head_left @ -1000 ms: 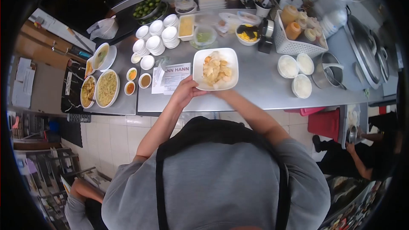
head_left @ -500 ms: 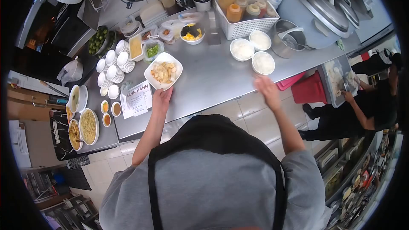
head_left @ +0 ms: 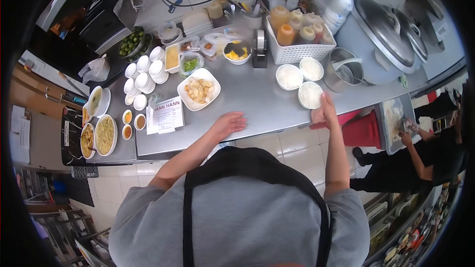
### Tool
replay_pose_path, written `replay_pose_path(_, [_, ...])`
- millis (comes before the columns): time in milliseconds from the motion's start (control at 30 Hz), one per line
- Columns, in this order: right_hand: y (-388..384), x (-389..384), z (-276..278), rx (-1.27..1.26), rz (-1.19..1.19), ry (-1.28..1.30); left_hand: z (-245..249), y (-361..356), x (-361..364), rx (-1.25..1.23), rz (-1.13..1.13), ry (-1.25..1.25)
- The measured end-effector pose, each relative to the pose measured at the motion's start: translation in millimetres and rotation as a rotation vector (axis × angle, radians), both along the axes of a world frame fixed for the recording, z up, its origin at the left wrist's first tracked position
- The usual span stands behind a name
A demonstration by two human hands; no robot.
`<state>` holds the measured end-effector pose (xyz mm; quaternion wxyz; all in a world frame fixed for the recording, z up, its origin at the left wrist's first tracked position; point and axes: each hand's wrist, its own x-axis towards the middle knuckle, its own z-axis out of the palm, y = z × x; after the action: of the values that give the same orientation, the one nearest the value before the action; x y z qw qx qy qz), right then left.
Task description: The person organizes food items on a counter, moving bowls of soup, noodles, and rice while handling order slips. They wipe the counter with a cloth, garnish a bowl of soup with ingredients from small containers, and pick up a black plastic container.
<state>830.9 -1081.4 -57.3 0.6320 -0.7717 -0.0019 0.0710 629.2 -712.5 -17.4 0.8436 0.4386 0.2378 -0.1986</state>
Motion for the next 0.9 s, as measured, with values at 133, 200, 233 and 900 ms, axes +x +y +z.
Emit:
replay_pose_path(133, [19,-24,16,0.148,0.088,0.14,-1,-25,22,0.061,-0.076,-0.041])
replay_pose_path(200, [38,-45,15,0.178,0.095,0.131,-2,-37,26,0.01,-0.14,-0.002])
replay_pose_path(233, [50,-55,15,0.189,0.069,0.18,-3,-42,26,0.008,-0.13,-0.005])
replay_pose_path(900, [133,-1,4,0.311,-0.01,0.192,18,5,82,-0.181,0.508,0.016])
